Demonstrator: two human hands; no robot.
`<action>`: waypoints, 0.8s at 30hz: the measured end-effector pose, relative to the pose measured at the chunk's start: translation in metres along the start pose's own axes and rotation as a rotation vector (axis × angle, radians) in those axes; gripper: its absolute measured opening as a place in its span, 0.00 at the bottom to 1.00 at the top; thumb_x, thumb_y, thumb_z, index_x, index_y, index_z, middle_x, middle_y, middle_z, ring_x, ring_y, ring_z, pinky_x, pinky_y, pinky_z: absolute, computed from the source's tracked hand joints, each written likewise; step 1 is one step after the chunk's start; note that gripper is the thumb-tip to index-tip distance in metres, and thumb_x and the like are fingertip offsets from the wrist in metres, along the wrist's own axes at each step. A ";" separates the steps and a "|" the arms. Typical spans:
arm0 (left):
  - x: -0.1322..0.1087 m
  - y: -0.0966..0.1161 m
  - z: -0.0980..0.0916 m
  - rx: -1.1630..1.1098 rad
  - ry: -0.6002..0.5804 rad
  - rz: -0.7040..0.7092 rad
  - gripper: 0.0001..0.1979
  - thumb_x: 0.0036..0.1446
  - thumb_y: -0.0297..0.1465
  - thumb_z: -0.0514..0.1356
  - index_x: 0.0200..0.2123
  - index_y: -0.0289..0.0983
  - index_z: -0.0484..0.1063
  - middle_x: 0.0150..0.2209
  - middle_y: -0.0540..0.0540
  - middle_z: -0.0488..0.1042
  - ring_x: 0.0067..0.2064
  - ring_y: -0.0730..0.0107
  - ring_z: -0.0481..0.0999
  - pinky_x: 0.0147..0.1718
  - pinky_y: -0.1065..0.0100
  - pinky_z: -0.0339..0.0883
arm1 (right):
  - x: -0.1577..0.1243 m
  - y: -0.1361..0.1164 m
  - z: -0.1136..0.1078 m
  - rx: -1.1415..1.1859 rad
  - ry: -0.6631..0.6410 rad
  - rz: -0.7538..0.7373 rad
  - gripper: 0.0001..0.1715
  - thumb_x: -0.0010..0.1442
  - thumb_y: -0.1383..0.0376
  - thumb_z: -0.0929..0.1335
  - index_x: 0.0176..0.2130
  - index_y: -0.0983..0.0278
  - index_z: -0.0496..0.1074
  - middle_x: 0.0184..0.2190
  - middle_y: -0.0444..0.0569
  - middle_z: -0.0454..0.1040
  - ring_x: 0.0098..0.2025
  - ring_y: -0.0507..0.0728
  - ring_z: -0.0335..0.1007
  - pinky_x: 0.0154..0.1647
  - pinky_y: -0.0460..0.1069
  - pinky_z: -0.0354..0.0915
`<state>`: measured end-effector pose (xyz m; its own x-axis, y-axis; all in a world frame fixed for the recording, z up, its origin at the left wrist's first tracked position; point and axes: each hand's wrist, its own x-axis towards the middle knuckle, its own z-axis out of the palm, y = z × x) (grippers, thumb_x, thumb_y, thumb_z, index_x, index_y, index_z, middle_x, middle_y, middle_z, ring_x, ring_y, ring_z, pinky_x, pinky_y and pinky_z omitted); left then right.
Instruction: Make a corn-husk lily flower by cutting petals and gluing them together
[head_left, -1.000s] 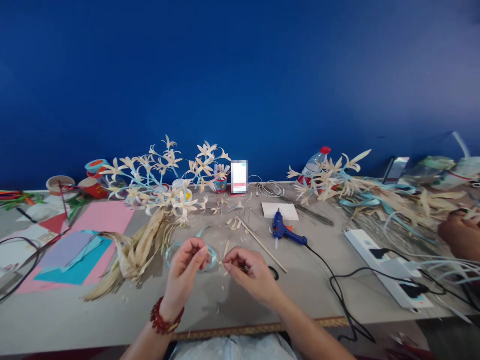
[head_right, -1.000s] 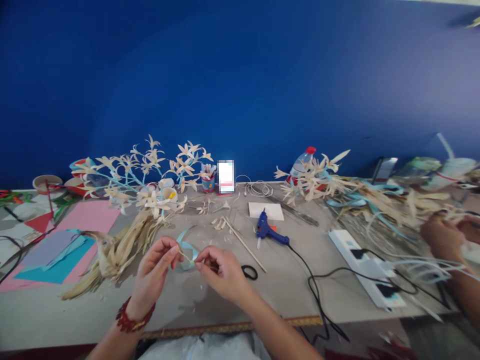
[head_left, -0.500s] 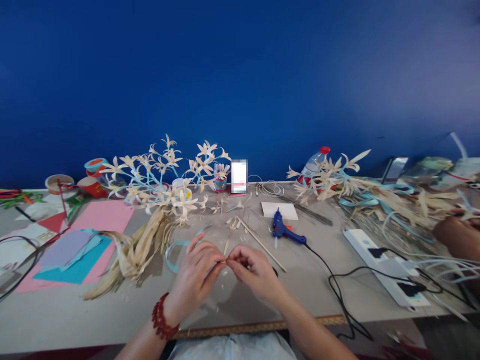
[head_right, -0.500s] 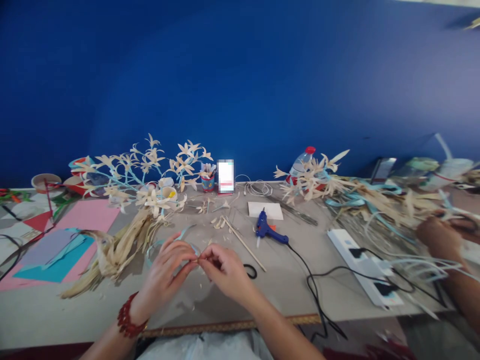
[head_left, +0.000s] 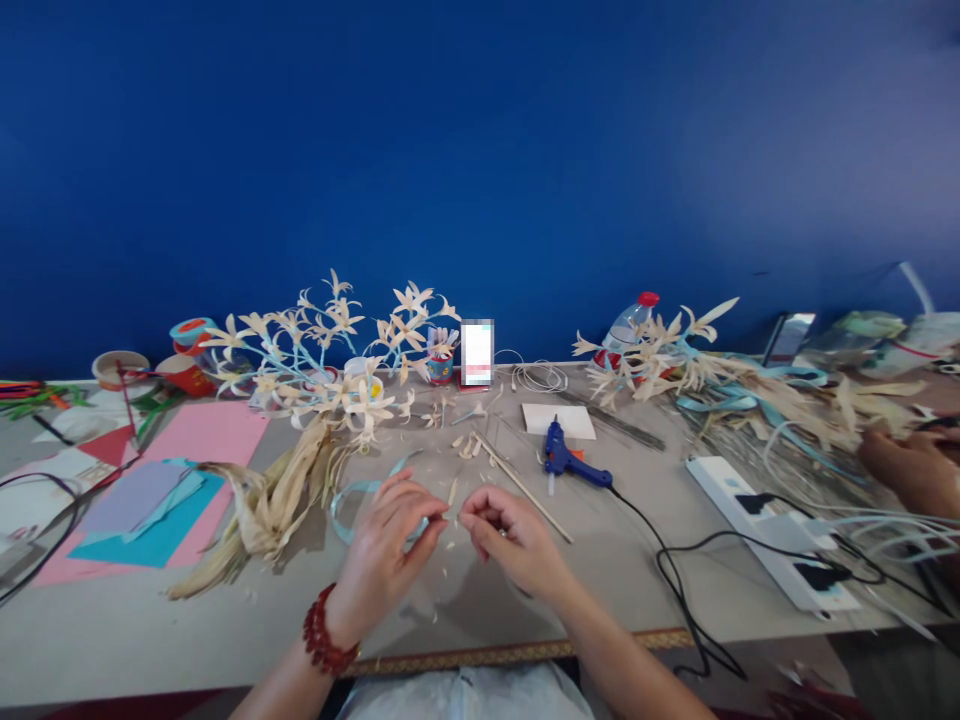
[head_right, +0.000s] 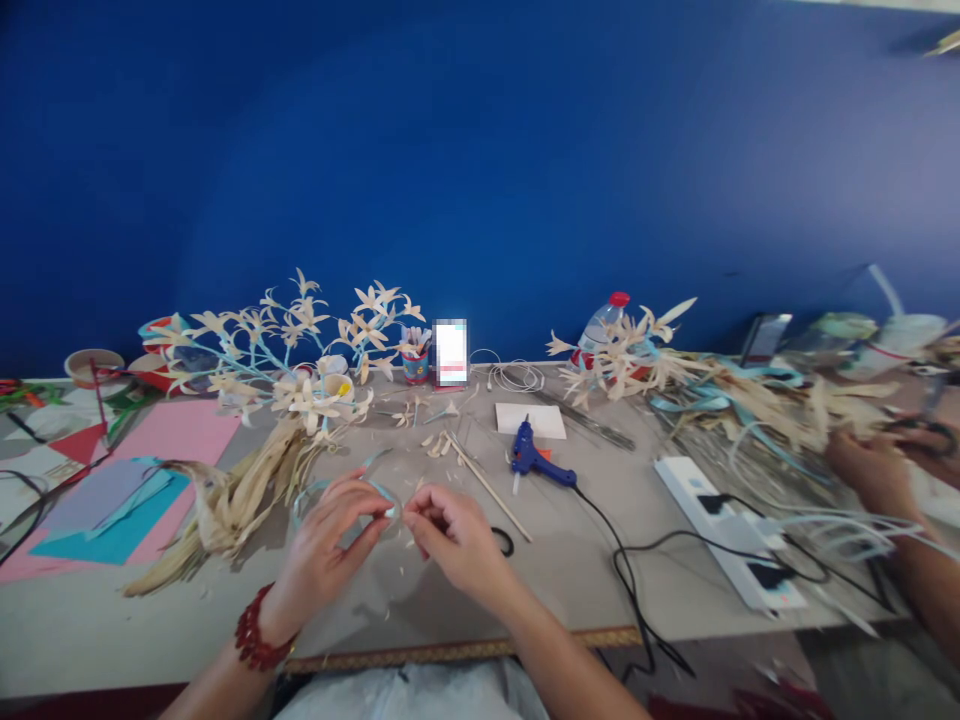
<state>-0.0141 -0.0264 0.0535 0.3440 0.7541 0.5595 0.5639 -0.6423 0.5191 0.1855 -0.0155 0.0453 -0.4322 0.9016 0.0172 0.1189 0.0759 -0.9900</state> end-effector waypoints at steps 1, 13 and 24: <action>0.000 0.000 0.000 -0.005 0.002 -0.002 0.09 0.57 0.24 0.58 0.40 0.41 0.71 0.33 0.48 0.77 0.39 0.66 0.75 0.56 0.52 0.60 | 0.000 0.001 0.000 0.007 0.002 -0.002 0.14 0.64 0.56 0.64 0.34 0.64 0.66 0.20 0.39 0.64 0.22 0.48 0.60 0.21 0.42 0.53; -0.006 0.000 -0.002 -0.041 0.087 -0.213 0.06 0.60 0.28 0.56 0.38 0.41 0.72 0.36 0.46 0.77 0.44 0.62 0.75 0.48 0.60 0.66 | -0.001 -0.006 -0.009 0.022 -0.033 0.037 0.14 0.59 0.55 0.68 0.32 0.64 0.71 0.21 0.42 0.69 0.21 0.48 0.60 0.19 0.41 0.54; -0.004 0.008 0.010 -0.285 0.132 -0.292 0.03 0.59 0.28 0.57 0.37 0.39 0.71 0.36 0.46 0.73 0.41 0.64 0.73 0.42 0.65 0.66 | 0.001 -0.002 0.002 0.666 -0.134 0.208 0.18 0.47 0.56 0.76 0.31 0.65 0.73 0.15 0.38 0.68 0.13 0.43 0.48 0.14 0.41 0.44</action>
<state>-0.0034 -0.0334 0.0486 0.0908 0.8978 0.4309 0.3870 -0.4305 0.8154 0.1828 -0.0156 0.0472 -0.5714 0.8057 -0.1561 -0.3423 -0.4069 -0.8469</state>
